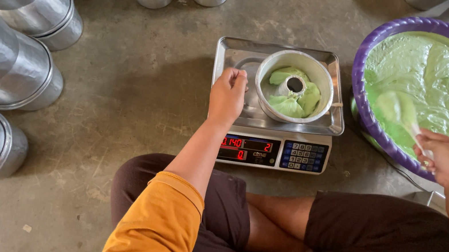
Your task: The person scoops green batter from a large purple bowl into metal cake molds placed on a digital scale. They adjust the amount to reach a target weight, then move the filled mold aside and repeat the process with additional molds.
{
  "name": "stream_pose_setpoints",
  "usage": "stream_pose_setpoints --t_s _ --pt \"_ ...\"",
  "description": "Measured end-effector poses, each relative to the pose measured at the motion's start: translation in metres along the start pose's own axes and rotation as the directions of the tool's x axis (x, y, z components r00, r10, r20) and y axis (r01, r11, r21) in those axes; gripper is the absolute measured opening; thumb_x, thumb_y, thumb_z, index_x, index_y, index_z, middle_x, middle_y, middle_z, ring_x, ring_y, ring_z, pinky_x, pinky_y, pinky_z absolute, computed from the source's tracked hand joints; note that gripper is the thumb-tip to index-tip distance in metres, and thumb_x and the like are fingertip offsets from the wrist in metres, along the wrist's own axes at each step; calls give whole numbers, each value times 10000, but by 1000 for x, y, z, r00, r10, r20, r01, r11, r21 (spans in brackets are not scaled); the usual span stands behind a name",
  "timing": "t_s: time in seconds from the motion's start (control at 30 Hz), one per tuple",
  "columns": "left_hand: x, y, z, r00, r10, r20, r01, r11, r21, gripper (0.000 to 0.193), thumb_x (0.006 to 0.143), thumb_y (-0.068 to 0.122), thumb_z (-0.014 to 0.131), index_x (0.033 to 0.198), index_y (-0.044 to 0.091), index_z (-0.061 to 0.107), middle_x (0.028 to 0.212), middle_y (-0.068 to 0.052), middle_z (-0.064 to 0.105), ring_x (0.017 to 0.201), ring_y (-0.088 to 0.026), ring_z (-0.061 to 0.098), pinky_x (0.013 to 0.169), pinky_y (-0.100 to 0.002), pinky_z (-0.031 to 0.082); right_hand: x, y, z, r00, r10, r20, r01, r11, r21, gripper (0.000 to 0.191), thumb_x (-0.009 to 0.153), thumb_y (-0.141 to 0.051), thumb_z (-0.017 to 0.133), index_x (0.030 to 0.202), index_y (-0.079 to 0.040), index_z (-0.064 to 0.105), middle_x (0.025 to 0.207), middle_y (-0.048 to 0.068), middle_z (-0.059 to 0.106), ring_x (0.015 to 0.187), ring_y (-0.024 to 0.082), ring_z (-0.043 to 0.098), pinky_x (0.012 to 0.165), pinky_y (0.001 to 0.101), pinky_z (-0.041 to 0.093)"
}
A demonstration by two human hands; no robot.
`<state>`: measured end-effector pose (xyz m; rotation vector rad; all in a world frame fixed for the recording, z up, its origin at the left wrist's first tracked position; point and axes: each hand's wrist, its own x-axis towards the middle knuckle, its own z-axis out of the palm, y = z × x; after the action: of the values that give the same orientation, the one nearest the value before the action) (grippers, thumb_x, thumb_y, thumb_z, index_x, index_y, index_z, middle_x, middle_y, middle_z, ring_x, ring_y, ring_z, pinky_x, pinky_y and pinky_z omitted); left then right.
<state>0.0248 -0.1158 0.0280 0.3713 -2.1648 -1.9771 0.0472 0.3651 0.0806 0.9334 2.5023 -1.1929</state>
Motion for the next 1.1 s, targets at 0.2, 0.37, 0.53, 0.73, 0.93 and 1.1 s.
stream_pose_setpoints --t_s 0.2,0.37,0.53,0.73,0.93,1.1 --pt "18 -15 5 999 36 -37 -45 950 -309 254 1042 291 544 1035 59 649 948 -24 682 853 -123 675 695 -288 528 -63 -47 36 947 -322 -14 315 915 251 454 1057 -101 558 1510 -72 555 1003 121 664 659 114 577 516 227 480" --pt "22 -23 3 998 9 -65 -31 937 -347 227 1034 283 535 1006 80 633 989 -5 689 864 -122 685 706 -278 532 -143 -71 122 603 -750 -272 780 626 5 422 1058 16 560 1478 -6 522 1068 186 647 723 191 678 588 302 570" --pt "23 -24 -2 998 9 -67 -34 916 -399 219 1037 275 541 995 79 630 992 -14 676 877 -129 678 705 -279 517 -169 -86 175 340 -938 -73 805 330 -494 437 983 -6 608 1407 -112 597 1082 175 688 853 391 680 739 480 557" --pt "20 -26 -1 998 23 -50 -42 911 -411 231 1040 283 532 983 79 624 1011 -10 683 891 -142 696 704 -283 523 -173 -86 185 442 -896 45 807 376 -455 484 938 -19 596 1395 -173 637 993 123 702 802 365 685 679 472 552" --pt "24 -26 0 999 10 -43 -26 918 -396 252 1042 298 525 998 74 632 1005 -22 680 892 -144 695 709 -291 522 -170 -86 188 416 -909 13 812 365 -455 457 948 -28 604 1380 -169 651 1005 111 710 798 343 693 677 453 561" --pt "23 -28 0 998 34 -44 -48 924 -380 264 1046 295 522 1014 65 647 1009 -35 684 899 -143 695 715 -287 526 -170 -84 187 406 -914 22 817 352 -456 465 945 -31 605 1388 -164 653 996 108 704 789 337 691 673 447 560"
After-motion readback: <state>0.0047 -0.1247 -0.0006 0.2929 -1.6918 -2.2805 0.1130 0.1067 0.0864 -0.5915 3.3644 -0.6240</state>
